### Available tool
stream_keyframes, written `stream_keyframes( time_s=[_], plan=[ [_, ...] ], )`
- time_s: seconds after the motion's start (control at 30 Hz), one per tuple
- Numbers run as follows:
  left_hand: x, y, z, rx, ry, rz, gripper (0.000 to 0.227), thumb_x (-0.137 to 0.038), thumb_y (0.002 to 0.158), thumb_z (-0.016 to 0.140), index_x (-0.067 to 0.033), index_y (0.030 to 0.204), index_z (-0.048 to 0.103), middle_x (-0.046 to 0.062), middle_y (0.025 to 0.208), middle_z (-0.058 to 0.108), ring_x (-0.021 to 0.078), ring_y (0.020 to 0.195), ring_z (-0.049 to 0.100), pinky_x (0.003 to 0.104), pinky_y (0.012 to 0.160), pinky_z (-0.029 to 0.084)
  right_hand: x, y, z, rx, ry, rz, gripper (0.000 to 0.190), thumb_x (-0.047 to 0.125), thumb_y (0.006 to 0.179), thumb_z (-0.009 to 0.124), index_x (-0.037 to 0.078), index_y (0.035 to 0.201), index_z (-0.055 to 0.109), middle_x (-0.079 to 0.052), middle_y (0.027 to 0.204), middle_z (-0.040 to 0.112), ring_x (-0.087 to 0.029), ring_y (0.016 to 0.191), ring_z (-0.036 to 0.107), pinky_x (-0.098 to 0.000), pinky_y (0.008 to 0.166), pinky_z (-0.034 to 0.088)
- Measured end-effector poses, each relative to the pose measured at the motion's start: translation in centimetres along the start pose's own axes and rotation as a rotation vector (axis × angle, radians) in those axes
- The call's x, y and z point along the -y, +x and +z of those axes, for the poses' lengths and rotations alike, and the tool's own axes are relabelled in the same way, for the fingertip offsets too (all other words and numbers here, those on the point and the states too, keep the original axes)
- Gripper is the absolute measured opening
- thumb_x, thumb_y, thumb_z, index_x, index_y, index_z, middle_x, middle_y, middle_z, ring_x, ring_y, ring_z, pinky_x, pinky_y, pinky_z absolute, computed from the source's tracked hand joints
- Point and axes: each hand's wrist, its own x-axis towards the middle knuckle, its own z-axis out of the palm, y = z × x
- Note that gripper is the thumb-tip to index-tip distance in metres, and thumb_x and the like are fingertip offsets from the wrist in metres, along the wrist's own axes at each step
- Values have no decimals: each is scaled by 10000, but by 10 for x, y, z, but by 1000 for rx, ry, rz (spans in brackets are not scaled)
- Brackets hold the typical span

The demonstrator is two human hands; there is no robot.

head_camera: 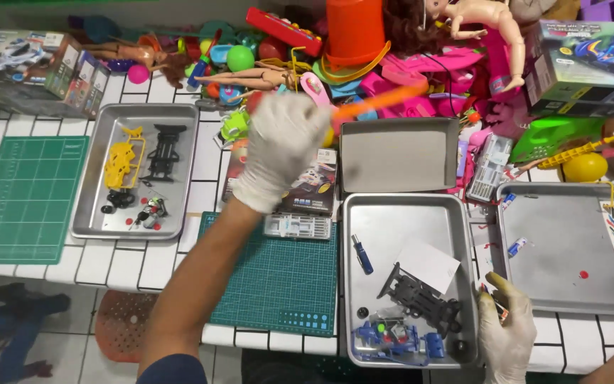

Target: The person assembles a toy vehicle chassis by hand, picking up black plastic frame parts and small components from a metal tray. They attach wheels and other pieces to the frame, occasionally handling a small plastic bag containing parts. The workspace includes a cutting mat and various other toys in the background.

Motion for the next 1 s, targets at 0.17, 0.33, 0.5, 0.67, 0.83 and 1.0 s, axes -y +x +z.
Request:
stream_keyframes(
  time_s=[0.17, 0.33, 0.5, 0.67, 0.83, 1.0],
  plan=[
    [45, -42, 59, 410, 198, -246, 683, -551, 888, 777, -188, 1419, 550, 112, 1338, 546, 294, 1247, 496, 469, 978, 431, -2, 7, 19, 38, 45, -56, 403, 69, 963, 604, 92, 1362, 656, -159, 1310, 645, -294, 1159, 611, -405, 1068, 457],
    [-2, -123, 72, 689, 86, -406, 741, -607, 958, 614, -141, 1514, 466, 181, 1524, 501, 336, 1435, 427, 533, 1109, 408, -26, 14, 29, 44, 99, -95, 410, 106, 973, 624, 51, 1379, 642, -173, 1314, 655, -292, 1178, 608, -389, 1091, 460],
    [-55, -193, 74, 591, -229, -544, 631, -454, 955, 571, -104, 1479, 536, 180, 1532, 504, 381, 1484, 353, 520, 1143, 313, -66, 30, 28, 76, -159, -339, 409, 341, 938, 662, 218, 1326, 697, 0, 1449, 620, -224, 1332, 553, -404, 1158, 419],
    [-66, -203, 73, 565, -166, -422, 482, -430, 982, 557, -126, 1349, 630, 162, 1459, 581, 298, 1387, 495, 506, 1147, 308, -87, 38, 36, 226, -275, -343, 745, 263, 739, 789, 243, 1449, 565, -110, 1602, 420, -325, 1468, 362, -494, 1176, 336],
    [-69, -210, 70, 525, -165, -398, 490, -426, 993, 548, -122, 1369, 622, 154, 1475, 573, 292, 1399, 490, 493, 1135, 332, -104, 38, 44, 266, -370, -462, 771, 318, 740, 795, 301, 1465, 535, -176, 1682, 310, -409, 1475, 293, -557, 1192, 275],
    [-74, -219, 64, 511, -192, -366, 494, -440, 1033, 475, -103, 1365, 620, 188, 1480, 566, 320, 1404, 485, 505, 1155, 304, -93, 20, 45, 100, -402, -627, 544, 275, 797, 770, 205, 1327, 669, -184, 1598, 466, -404, 1456, 388, -565, 1171, 400]
  ],
)
